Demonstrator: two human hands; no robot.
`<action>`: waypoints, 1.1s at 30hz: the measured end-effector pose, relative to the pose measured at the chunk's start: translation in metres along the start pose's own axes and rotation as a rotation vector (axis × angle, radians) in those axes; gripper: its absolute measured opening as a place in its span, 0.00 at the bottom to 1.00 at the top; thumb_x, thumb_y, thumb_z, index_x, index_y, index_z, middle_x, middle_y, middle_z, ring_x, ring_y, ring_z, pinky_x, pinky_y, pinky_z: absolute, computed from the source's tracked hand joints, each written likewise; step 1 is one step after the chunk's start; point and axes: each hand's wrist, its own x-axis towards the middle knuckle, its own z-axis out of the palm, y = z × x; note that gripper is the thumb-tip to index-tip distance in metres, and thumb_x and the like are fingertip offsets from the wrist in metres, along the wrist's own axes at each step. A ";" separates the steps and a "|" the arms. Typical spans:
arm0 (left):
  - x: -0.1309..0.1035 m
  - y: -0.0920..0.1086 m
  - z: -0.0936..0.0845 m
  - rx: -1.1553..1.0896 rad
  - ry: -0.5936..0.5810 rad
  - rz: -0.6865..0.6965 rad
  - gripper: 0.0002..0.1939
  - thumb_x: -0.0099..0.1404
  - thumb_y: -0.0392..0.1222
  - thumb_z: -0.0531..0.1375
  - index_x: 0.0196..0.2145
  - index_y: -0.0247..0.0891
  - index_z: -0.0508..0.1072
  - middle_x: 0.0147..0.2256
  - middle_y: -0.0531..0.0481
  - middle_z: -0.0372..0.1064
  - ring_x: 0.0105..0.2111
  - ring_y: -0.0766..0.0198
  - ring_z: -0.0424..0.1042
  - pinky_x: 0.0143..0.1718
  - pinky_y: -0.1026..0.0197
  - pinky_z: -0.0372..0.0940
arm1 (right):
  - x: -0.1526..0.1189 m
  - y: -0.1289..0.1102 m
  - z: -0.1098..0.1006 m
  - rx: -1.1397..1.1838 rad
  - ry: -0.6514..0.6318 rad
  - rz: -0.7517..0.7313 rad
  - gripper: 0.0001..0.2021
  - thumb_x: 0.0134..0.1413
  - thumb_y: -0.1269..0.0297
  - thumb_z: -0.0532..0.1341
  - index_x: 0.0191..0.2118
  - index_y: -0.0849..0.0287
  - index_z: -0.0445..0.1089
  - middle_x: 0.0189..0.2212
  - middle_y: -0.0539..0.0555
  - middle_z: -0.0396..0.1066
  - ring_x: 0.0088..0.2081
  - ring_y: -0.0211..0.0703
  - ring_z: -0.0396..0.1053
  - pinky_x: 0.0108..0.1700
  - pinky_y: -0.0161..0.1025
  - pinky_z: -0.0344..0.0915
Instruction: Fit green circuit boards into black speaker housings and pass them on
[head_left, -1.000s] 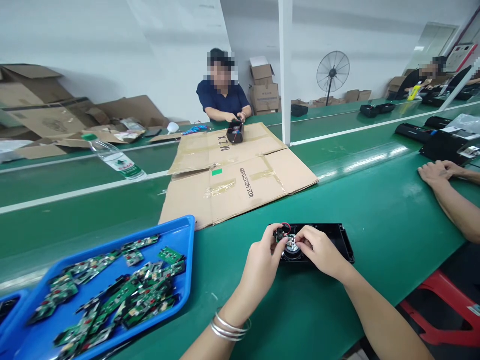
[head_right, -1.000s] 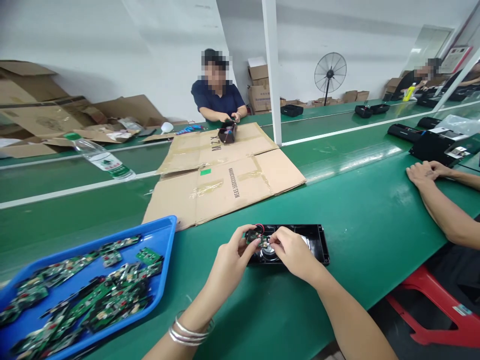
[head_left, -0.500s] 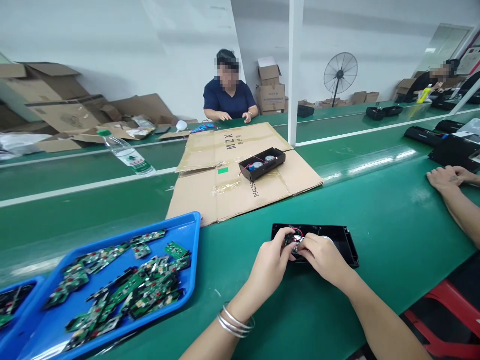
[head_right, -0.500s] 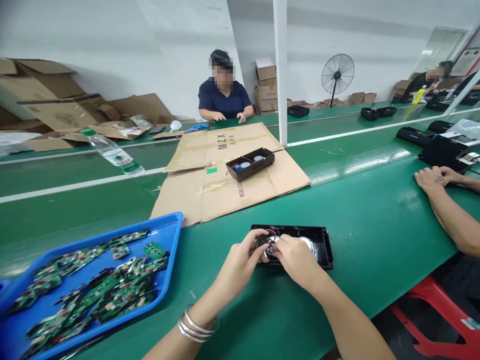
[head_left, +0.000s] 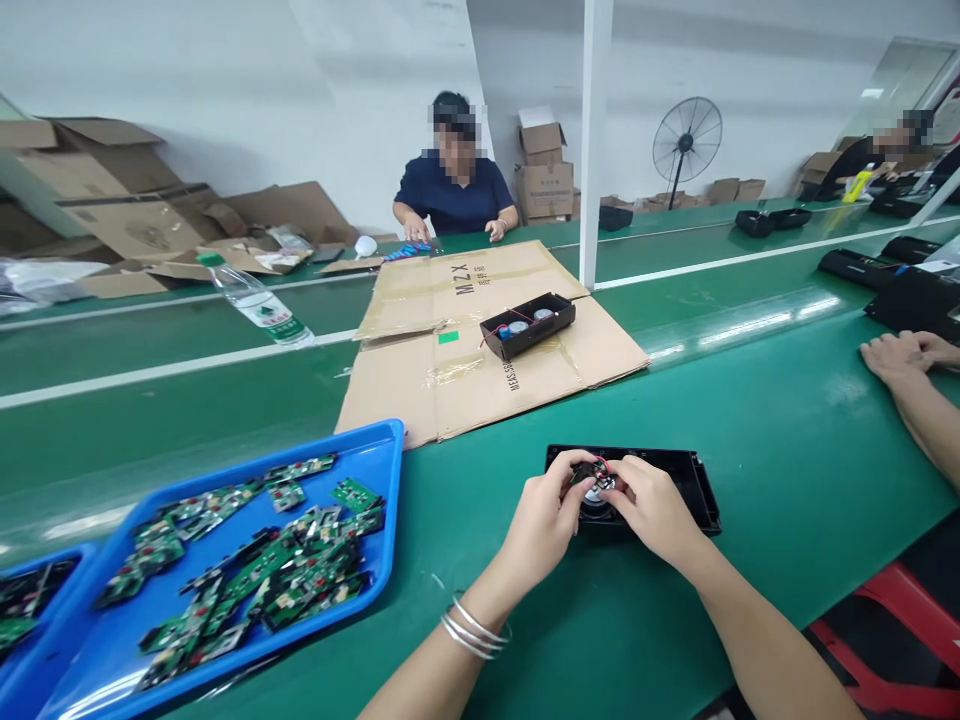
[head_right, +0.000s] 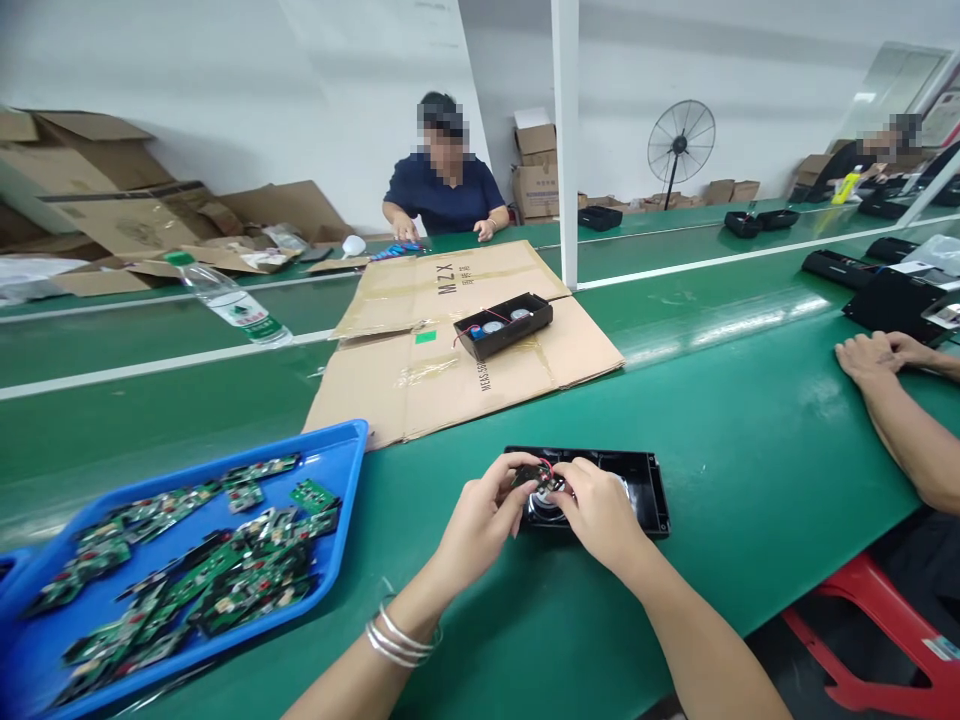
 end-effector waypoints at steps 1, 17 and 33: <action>0.000 0.000 0.001 0.000 0.000 -0.013 0.10 0.63 0.42 0.51 0.42 0.40 0.65 0.15 0.61 0.59 0.15 0.70 0.60 0.19 0.68 0.57 | 0.000 0.000 -0.001 0.019 0.000 0.003 0.09 0.56 0.66 0.56 0.42 0.59 0.69 0.30 0.53 0.68 0.28 0.40 0.66 0.31 0.36 0.63; 0.010 0.001 -0.038 0.253 0.000 -0.202 0.19 0.53 0.56 0.58 0.19 0.38 0.62 0.14 0.58 0.59 0.16 0.68 0.60 0.19 0.66 0.52 | 0.003 0.022 -0.027 -0.131 0.114 -0.100 0.18 0.58 0.54 0.52 0.51 0.56 0.63 0.50 0.58 0.64 0.52 0.50 0.59 0.51 0.49 0.59; 0.042 -0.050 -0.050 -0.079 0.162 -0.241 0.17 0.61 0.54 0.50 0.39 0.37 0.63 0.24 0.53 0.69 0.19 0.68 0.68 0.19 0.67 0.60 | -0.003 0.061 -0.060 -0.511 -0.212 -0.002 0.39 0.35 0.56 0.66 0.58 0.49 0.54 0.56 0.57 0.54 0.55 0.58 0.53 0.53 0.52 0.53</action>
